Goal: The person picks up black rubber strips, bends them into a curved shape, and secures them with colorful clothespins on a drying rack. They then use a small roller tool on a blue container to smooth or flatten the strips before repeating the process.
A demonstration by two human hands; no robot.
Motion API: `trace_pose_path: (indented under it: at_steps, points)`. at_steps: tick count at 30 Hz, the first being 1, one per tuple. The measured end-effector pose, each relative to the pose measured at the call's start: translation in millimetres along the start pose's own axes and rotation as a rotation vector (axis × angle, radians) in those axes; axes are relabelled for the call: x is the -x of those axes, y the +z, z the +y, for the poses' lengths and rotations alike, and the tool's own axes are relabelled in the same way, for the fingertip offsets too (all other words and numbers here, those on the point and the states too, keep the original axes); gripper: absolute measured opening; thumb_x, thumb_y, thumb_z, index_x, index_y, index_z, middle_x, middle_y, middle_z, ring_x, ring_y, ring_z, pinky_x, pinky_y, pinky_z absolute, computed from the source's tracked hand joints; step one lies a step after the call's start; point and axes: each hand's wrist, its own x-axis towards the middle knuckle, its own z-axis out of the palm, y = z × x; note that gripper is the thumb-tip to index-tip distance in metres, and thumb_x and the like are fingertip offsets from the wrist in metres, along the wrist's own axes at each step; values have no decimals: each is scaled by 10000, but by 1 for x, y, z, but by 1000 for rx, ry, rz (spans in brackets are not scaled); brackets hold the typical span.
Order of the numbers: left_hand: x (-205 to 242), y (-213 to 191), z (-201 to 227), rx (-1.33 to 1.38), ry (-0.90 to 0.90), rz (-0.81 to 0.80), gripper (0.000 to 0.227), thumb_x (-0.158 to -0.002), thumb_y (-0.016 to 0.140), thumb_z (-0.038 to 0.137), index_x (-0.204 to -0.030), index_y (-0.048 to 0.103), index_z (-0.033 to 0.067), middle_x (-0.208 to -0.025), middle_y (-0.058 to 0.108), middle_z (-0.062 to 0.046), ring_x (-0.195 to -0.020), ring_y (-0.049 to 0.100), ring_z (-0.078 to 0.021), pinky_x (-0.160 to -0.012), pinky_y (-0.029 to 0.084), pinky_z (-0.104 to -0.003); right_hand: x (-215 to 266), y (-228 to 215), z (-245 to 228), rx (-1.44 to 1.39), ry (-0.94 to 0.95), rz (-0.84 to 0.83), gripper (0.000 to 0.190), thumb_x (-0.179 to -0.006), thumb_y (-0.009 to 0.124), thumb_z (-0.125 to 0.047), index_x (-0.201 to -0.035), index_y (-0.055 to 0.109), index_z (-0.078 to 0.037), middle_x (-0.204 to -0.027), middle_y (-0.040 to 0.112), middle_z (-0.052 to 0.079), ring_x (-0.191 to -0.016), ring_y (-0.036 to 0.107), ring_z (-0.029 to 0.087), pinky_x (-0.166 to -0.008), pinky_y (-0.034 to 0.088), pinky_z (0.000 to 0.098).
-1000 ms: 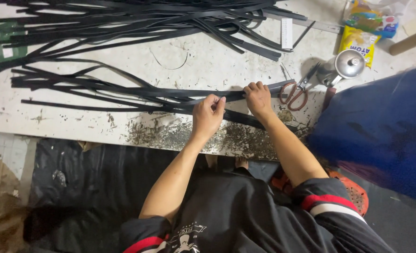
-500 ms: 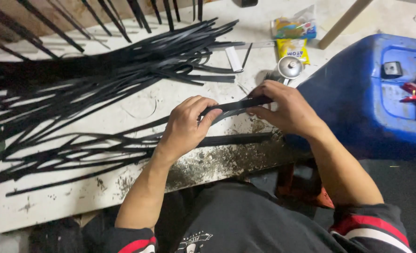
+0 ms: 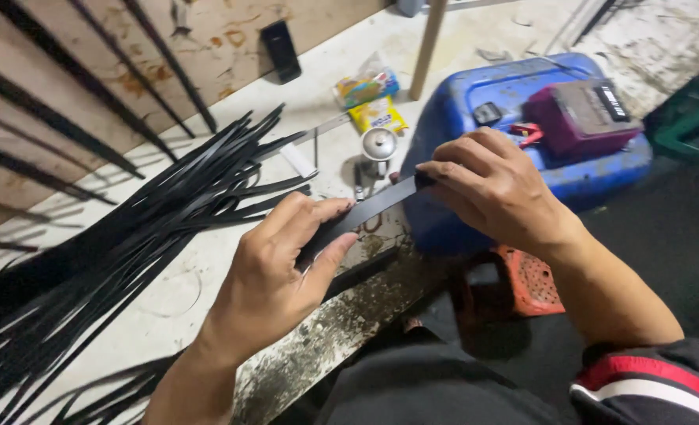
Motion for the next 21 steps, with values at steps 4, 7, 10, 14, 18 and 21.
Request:
trace_pose_path:
  at_steps: [4,7,10,14,18,21]
  points:
    - [-47,3,38,145,59,-97,341,-927,713,54,-1237,608,-43,-1045,681,-146,-935,691,-245,-866,538,-323,19,-43,24,27,41,-2,128,-1048,662,-43,-1154,660,29,-1033,635,173,-837,605,311,-762,520,402]
    - [-79,21,63,108,138,-126,365,-928,703,29,-1257,589,-81,-1045,679,-167,-897,673,-260,-847,546,-339,41,-69,51,35,30,26,139,-1053,636,2,-1166,654,80,-1086,666,232,-911,645,359,-821,543,448]
    - [-108,53,89,26,221,-128,312,-979,621,-4,-1274,560,-86,-1076,638,-200,-993,661,-344,-934,537,-405,69,-92,85,-6,43,13,139,-1047,643,3,-1150,679,89,-1116,703,242,-990,696,396,-865,580,469]
    - [-143,104,111,-103,247,-58,324,-982,656,-23,-1293,587,-82,-1055,605,-193,-916,677,-343,-834,568,-411,97,-111,133,-183,82,-14,129,-1042,626,12,-1138,662,91,-1052,694,217,-894,675,362,-775,528,439]
    - [-177,151,118,-267,272,-4,333,-966,694,-35,-1284,606,-79,-1000,577,-181,-836,641,-340,-734,565,-416,124,-106,186,-221,63,13,141,-998,731,-11,-1085,687,91,-1032,734,201,-892,715,345,-791,573,434]
    - [-191,177,120,-330,236,4,307,-967,698,-4,-1256,601,-32,-971,554,-148,-833,626,-319,-650,547,-414,136,-94,211,-263,81,31,149,-980,777,-56,-1069,719,48,-990,751,141,-828,727,270,-741,581,383]
